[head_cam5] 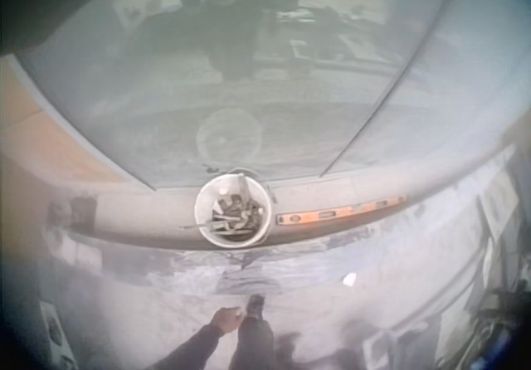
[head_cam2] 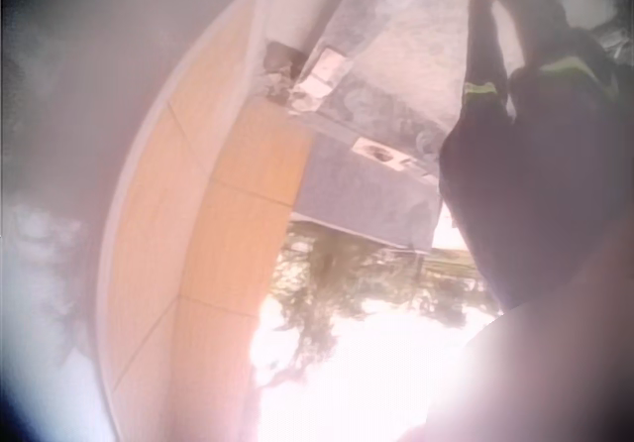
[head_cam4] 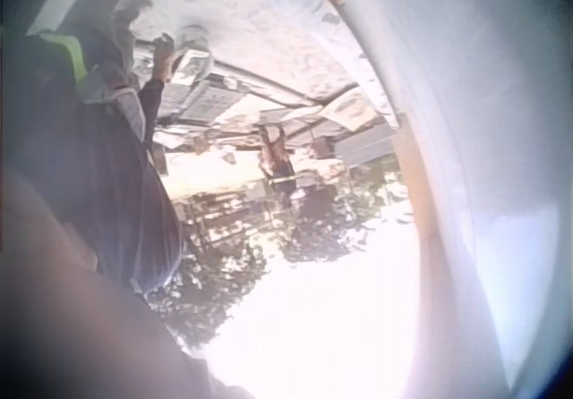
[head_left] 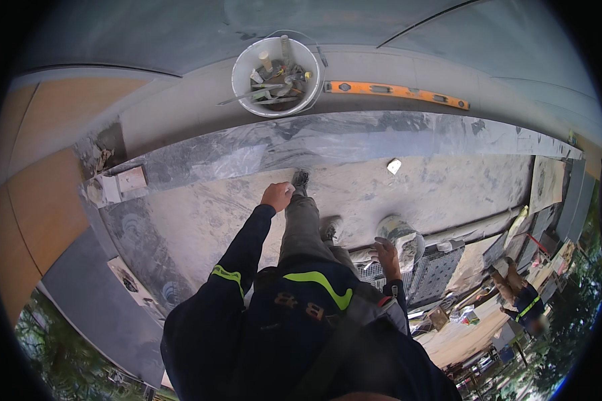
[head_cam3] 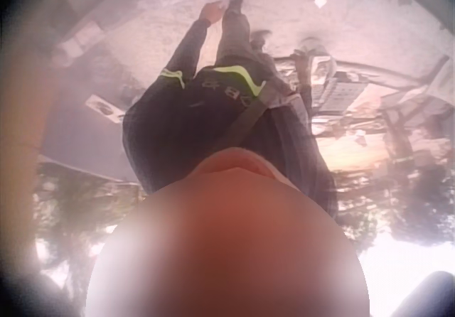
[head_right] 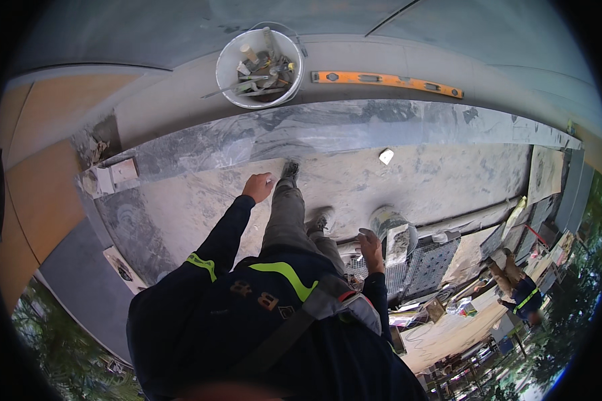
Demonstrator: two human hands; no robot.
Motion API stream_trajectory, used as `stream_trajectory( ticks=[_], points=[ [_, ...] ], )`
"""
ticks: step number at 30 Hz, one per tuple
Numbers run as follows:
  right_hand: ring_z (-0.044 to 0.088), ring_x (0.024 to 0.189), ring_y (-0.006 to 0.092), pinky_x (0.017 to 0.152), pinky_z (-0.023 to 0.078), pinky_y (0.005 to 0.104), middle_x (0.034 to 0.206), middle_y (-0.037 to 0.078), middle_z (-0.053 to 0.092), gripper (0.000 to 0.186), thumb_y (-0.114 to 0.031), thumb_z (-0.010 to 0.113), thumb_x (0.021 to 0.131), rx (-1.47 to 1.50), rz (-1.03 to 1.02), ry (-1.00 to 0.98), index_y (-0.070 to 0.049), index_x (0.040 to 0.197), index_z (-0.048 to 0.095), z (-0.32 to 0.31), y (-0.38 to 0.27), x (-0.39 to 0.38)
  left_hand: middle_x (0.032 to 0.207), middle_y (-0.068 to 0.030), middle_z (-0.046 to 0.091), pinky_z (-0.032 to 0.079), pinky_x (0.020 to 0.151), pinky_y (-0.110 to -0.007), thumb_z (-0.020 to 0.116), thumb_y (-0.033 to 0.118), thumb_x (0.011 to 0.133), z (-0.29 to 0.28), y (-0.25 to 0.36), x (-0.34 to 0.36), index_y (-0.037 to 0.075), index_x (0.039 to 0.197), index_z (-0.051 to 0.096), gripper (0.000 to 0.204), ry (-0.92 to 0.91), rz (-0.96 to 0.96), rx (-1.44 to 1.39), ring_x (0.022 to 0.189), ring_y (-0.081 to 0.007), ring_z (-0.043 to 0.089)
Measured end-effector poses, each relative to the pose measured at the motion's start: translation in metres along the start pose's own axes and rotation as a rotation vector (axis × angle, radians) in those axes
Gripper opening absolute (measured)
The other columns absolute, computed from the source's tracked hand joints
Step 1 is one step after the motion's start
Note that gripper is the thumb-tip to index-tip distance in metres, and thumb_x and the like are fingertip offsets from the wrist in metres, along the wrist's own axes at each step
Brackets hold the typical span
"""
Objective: The person kneels and uses an angle grinder to smooth the edge of a large stone slab. After finishing, they stand, move the slab, and then use a trowel to spread cement on the floor.
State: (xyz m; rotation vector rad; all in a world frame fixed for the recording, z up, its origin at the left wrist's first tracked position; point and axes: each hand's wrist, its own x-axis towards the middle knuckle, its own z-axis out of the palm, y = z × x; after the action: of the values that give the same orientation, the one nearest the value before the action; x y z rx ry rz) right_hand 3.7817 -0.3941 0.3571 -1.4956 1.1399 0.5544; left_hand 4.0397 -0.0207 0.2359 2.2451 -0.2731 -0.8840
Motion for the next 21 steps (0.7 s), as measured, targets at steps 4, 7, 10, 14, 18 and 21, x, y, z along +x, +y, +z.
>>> stream_trajectory(
  ticks=[4,7,10,14,18,21],
  points=[
    [0.071,0.092,0.0196,0.072,0.061,0.0321,0.104,0.014,0.073,0.034,-0.017,0.060,0.100,0.002,-0.033,0.049,0.002,0.128,0.065,-0.009,0.022,-0.002,0.094,-0.0205,0.074,0.057,0.081,-0.048,0.065,0.019,0.093,0.010,-0.008,0.001,0.010,0.107,0.074,0.020,0.047,-0.015,0.117,0.089,-0.0396,0.071],
    [0.074,0.087,0.0206,0.069,0.061,0.0330,0.104,0.015,0.074,0.034,-0.016,0.061,0.100,0.045,0.026,0.075,0.003,0.128,0.064,-0.010,0.036,-0.010,0.095,-0.0205,0.074,0.056,0.079,-0.047,0.065,0.017,0.093,-0.006,0.015,0.026,0.009,0.107,0.074,0.018,0.199,0.041,0.006,0.090,-0.0398,0.071],
    [0.073,0.084,0.0200,0.070,0.059,0.0326,0.105,0.012,0.072,0.035,-0.019,0.061,0.100,0.085,0.115,0.038,-0.001,0.131,0.062,-0.014,0.039,-0.016,0.095,-0.0204,0.074,0.056,0.077,-0.046,0.063,0.012,0.094,-0.030,0.049,0.075,0.008,0.106,0.073,0.016,0.474,0.181,-0.212,0.088,-0.0401,0.071],
    [0.072,0.083,0.0194,0.069,0.058,0.0316,0.106,0.011,0.072,0.036,-0.020,0.062,0.101,0.080,0.209,0.034,-0.002,0.132,0.061,-0.005,0.064,-0.029,0.088,-0.0174,0.074,0.056,0.074,-0.040,0.062,0.015,0.097,-0.079,0.096,0.176,0.007,0.111,0.073,0.019,0.688,0.196,-0.196,0.079,-0.0297,0.072],
    [0.073,0.081,0.0198,0.064,0.058,0.0299,0.106,0.011,0.072,0.036,-0.019,0.063,0.100,0.066,0.239,-0.003,0.000,0.131,0.061,-0.007,0.090,-0.016,0.111,-0.0194,0.071,0.052,0.096,-0.046,0.063,0.014,0.091,-0.092,0.085,0.294,0.008,0.119,0.069,0.030,0.730,0.157,-0.027,0.107,-0.0369,0.068],
    [0.074,0.082,0.0209,0.066,0.059,0.0300,0.105,0.013,0.072,0.036,-0.016,0.062,0.099,0.079,0.239,0.006,0.000,0.132,0.061,0.006,0.067,-0.014,0.128,-0.0225,0.064,0.048,0.104,-0.048,0.064,0.013,0.086,-0.086,0.066,0.356,0.007,0.128,0.063,0.042,0.567,0.105,0.072,0.119,-0.0407,0.062]
  ],
)
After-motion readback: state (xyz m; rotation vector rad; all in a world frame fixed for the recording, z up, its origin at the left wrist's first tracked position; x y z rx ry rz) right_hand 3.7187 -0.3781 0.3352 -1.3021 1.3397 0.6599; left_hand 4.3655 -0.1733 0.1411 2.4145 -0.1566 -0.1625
